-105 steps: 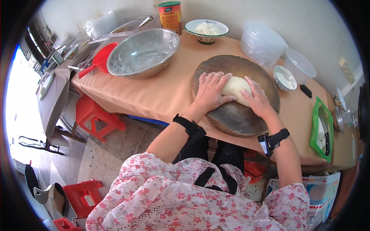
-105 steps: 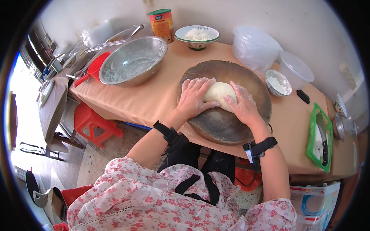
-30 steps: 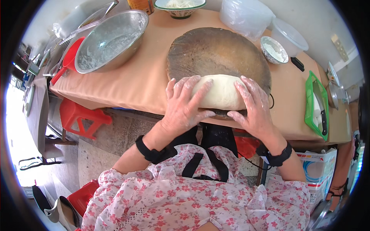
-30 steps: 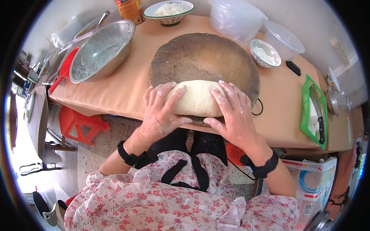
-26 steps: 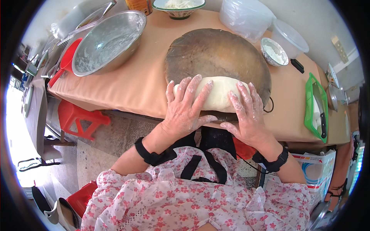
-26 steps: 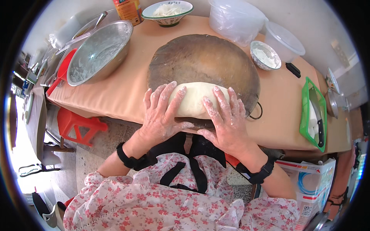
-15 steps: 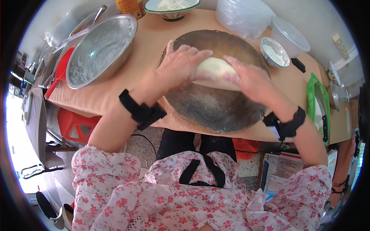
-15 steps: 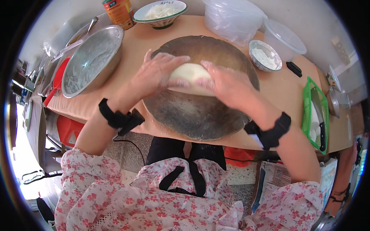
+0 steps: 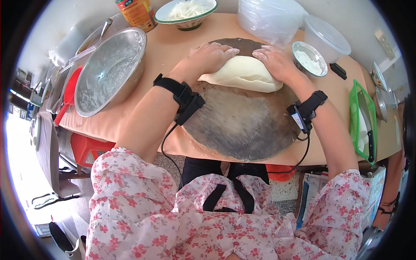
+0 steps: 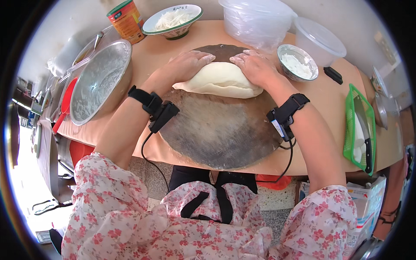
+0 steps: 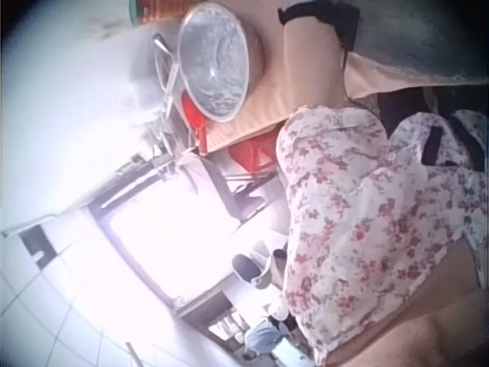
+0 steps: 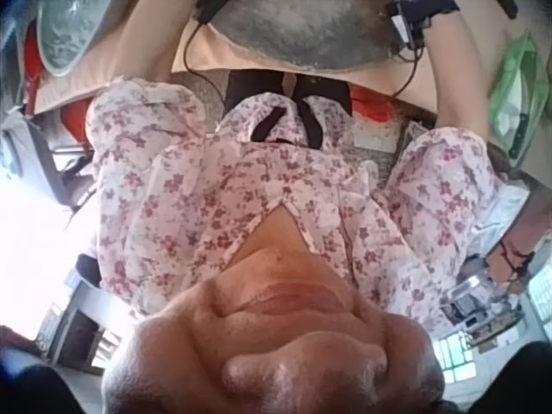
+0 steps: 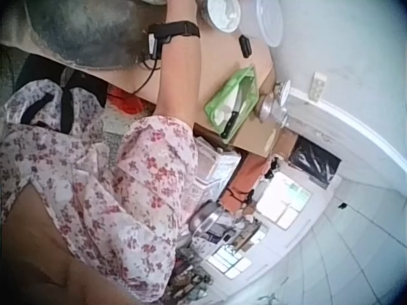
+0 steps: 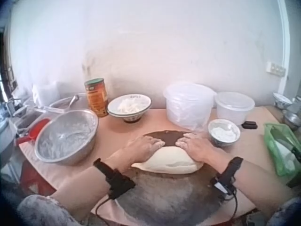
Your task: Kneading a large piece of white dough on a wooden board in a kitchen setting.
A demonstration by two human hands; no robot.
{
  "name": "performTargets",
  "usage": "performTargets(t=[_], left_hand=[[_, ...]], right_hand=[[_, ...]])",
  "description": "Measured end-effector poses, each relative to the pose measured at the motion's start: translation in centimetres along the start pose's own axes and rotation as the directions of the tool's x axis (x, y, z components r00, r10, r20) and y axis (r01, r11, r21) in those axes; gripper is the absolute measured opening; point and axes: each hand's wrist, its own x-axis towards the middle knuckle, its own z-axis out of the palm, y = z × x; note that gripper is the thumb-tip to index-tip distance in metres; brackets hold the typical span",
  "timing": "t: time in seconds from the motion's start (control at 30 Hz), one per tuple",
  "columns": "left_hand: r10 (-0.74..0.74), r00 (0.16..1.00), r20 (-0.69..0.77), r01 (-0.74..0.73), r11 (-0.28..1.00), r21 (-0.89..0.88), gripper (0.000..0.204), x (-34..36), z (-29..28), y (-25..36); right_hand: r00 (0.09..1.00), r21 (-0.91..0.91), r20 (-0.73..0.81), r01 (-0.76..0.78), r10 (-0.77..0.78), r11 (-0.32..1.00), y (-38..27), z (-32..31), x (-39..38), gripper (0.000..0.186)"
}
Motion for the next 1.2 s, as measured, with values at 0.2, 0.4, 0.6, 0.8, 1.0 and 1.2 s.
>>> performTargets(t=[0.2,0.4,0.6,0.8,1.0,1.2], left_hand=[[-0.034,0.999,-0.003,0.033,0.975,-0.218,0.045,-5.2,-0.7,2.9],[0.181,0.894,-0.410,-0.229,0.971,-0.071,0.050,-16.6,0.0,8.1],[0.102,0.833,-0.543,-0.224,0.961,-0.164,0.052,-22.1,1.2,10.4],[0.036,0.879,-0.476,-0.109,0.986,-0.127,0.058,-18.6,0.4,11.9],[0.042,0.961,-0.275,-0.073,0.992,-0.105,0.069,-14.3,1.1,9.8],[-0.063,0.996,-0.063,0.049,0.980,-0.195,0.064,-9.6,-0.1,7.1]], right_hand=[[0.967,0.377,0.170,-0.244,0.192,0.894,-5.6,-3.5,-4.2,0.049],[0.990,0.306,-0.118,-0.035,0.074,0.952,-13.9,-5.7,-13.2,0.048],[0.980,0.229,-0.188,-0.014,0.058,0.973,-17.6,-5.9,-18.6,0.046],[0.988,0.147,-0.129,-0.066,0.085,0.987,-18.3,-5.9,-16.1,0.056],[0.996,0.157,-0.014,-0.080,0.084,0.984,-14.9,-4.3,-12.7,0.066],[0.987,0.336,0.005,-0.154,0.162,0.929,-11.5,-3.8,-8.9,0.067]])
